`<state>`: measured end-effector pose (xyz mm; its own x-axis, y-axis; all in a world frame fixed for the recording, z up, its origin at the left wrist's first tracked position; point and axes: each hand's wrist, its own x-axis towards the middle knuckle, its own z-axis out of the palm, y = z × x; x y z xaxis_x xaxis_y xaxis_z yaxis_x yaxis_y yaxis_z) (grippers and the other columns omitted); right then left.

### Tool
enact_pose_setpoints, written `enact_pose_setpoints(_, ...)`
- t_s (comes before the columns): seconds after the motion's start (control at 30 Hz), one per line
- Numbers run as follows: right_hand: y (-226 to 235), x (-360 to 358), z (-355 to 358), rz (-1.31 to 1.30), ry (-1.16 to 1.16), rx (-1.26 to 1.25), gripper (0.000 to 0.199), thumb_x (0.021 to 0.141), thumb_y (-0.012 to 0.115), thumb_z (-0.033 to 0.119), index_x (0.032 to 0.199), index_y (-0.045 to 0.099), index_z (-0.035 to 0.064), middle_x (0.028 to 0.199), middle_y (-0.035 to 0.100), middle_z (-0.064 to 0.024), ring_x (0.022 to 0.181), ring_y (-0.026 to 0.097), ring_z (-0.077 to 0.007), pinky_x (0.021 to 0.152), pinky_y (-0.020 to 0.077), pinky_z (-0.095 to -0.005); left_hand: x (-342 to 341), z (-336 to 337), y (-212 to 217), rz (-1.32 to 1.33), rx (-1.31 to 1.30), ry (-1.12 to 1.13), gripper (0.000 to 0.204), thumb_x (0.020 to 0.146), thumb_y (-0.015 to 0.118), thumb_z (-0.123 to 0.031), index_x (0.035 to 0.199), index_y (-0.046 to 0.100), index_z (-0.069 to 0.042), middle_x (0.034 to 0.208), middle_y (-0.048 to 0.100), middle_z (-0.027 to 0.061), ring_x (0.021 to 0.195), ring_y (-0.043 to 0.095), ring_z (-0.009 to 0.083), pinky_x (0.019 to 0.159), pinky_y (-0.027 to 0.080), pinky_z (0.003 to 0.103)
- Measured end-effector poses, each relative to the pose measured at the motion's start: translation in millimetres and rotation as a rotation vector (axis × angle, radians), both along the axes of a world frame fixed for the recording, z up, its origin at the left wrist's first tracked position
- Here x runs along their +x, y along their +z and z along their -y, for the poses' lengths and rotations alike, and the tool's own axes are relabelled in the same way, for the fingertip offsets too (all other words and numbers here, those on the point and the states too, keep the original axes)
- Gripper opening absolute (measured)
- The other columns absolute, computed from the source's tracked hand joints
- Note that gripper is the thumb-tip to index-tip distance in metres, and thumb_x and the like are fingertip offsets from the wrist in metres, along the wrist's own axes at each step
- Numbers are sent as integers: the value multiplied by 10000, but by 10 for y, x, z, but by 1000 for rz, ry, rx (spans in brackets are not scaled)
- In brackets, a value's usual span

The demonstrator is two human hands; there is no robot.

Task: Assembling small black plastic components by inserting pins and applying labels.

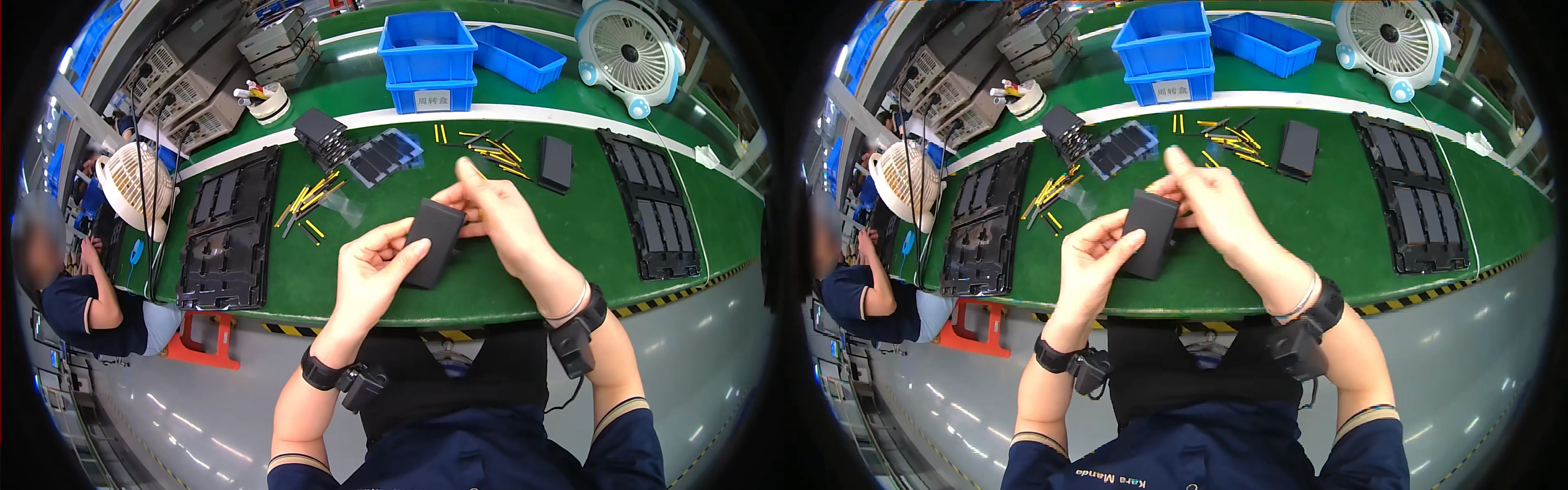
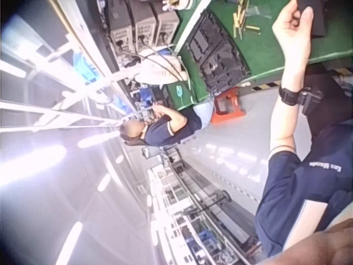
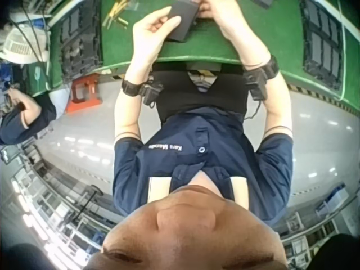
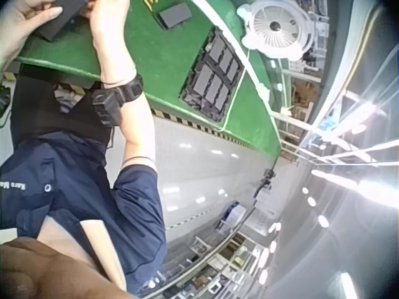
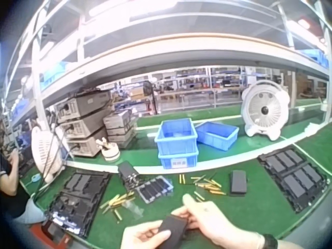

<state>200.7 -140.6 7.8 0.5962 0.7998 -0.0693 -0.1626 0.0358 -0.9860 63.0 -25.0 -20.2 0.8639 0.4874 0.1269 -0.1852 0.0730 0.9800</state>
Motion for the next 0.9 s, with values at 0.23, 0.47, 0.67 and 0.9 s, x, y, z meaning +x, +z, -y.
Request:
enact_pose_setpoints(0.23,-23,60,100,148,110,66,139,835,672,118,857,666,-19,774,653,-60,715,609,-93,669,505,-222,-1,0,17,18,-5,42,300,847,636,-28,1136,590,35,926,660,76,812,612,90,753,504,223)
enact_pose_setpoints(0.47,63,83,189,-30,239,-23,218,878,616,185,1022,660,27,909,670,-68,839,637,-122,734,496,-233,-12,-7,-18,73,-37,174,250,871,616,-72,1108,617,9,973,618,31,894,567,83,818,449,221)
enact_pose_setpoints(0.67,68,137,209,-110,274,46,272,876,600,211,1072,649,28,972,670,-86,901,648,-153,766,509,-251,-17,-18,-25,80,33,181,235,880,609,-93,1095,626,-2,930,565,9,858,525,69,804,420,210)
enact_pose_setpoints(0.9,32,79,155,-10,204,32,292,792,673,76,1055,630,-42,907,671,-122,845,658,-155,775,518,-246,-21,-15,-17,61,13,193,235,879,613,-102,1091,626,0,914,569,7,846,524,66,790,421,206)
